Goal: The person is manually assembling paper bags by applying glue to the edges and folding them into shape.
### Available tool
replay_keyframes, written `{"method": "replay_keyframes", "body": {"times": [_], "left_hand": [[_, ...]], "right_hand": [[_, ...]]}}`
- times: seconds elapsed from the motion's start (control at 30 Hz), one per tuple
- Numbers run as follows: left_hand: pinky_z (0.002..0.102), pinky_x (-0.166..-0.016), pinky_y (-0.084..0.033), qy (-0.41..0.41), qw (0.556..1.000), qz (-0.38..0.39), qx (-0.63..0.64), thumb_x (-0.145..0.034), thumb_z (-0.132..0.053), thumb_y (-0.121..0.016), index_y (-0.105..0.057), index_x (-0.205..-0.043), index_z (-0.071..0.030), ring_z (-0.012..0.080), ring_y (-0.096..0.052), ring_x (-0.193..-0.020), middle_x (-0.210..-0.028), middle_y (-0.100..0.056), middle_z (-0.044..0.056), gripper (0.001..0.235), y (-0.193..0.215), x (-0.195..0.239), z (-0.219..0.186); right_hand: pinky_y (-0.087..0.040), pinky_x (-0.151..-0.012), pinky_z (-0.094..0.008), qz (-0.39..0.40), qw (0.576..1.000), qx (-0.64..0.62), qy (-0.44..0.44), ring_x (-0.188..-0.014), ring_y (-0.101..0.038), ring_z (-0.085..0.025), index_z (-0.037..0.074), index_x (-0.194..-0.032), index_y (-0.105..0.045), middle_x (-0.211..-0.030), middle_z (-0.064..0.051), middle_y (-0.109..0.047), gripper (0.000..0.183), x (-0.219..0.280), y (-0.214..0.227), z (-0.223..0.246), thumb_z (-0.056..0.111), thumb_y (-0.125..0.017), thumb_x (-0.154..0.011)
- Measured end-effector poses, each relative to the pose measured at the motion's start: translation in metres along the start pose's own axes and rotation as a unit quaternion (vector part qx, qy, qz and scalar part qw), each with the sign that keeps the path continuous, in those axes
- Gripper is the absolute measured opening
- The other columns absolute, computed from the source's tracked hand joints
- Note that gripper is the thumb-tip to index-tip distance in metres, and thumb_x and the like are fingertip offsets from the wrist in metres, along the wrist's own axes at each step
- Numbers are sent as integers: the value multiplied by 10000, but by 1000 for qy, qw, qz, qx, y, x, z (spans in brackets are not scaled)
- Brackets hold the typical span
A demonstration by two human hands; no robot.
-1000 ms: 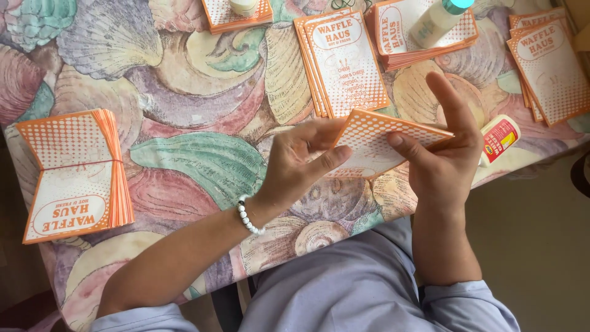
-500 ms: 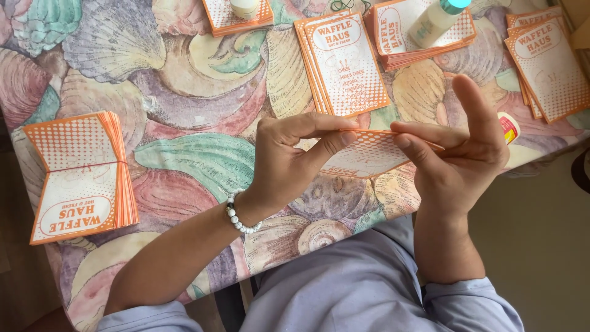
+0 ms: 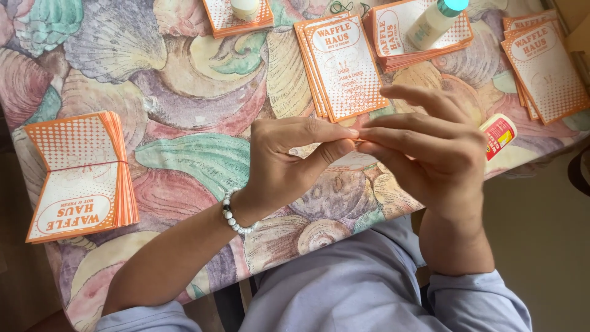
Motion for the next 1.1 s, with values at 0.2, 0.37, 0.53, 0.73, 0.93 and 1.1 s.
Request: {"method": "replay_keyframes", "body": {"times": [0.2, 0.37, 0.53, 0.73, 0.93, 1.1], "left_hand": [[260, -787, -630, 53, 996, -45, 55, -944, -95, -756, -768, -986, -66, 180, -794, -887, -979, -786, 90, 52, 0, 2, 3], [243, -883, -626, 148, 966, -113, 180, -937, -89, -762, -772, -1037, -75, 145, -755, -958, -1023, -787, 84, 102, -2, 6, 32], [310, -842, -582, 153, 953, -101, 242, -975, -153, -723, -782, -1056, -92, 102, -687, -847, -898, -787, 79, 118, 7, 3, 51], [475, -734, -651, 60, 988, 132, 62, -901, -378, -805, -670, -1239, -6, 378, -766, -884, -996, -756, 213, 520, -3, -9, 28], [163, -619, -508, 152, 987, -28, 47, -935, -138, -761, -769, -1042, -15, 49, -636, -743, -902, -780, 63, 164, -5, 8, 45], [207, -772, -596, 206, 969, -54, 125, -942, -206, -734, -730, -1107, -23, 125, -740, -906, -990, -782, 76, 246, -4, 8, 51]], "right_hand": [[-656, -1010, -548, -63, 982, -148, -99, -834, -723, -342, -125, -882, -651, -919, -260, -689, 178, 40, 17, -46, 40, -693, -935], [-551, -1082, -388, -109, 887, -373, -251, -1261, -648, -292, -30, -1400, -523, -1334, -204, -638, 746, 95, -35, -76, 238, -831, -775], [-642, -841, -470, -127, 879, -329, -322, -968, -726, -317, -37, -1391, -540, -994, -211, -725, 695, 95, -39, -76, -107, -825, -761], [-584, -827, -335, 80, 941, -242, -224, -851, -728, -155, -25, -1518, -468, -838, -174, -780, 890, 64, -9, -58, -56, -854, -717], [-629, -950, -348, 0, 913, -276, -300, -1059, -719, -251, -29, -1534, -421, -1190, -251, -699, 826, 93, 8, -72, -27, -761, -781], [-656, -896, -302, -188, 900, -213, -331, -935, -736, -252, -55, -1411, -571, -1058, -240, -701, 640, 110, 8, -82, -134, -810, -823]]}}
Point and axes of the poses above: each hand's wrist, its own x-axis away from the middle knuckle, its own y-axis out of the back of the hand, z = x × y, the point moved 3 cm from there along -x, towards the middle knuckle
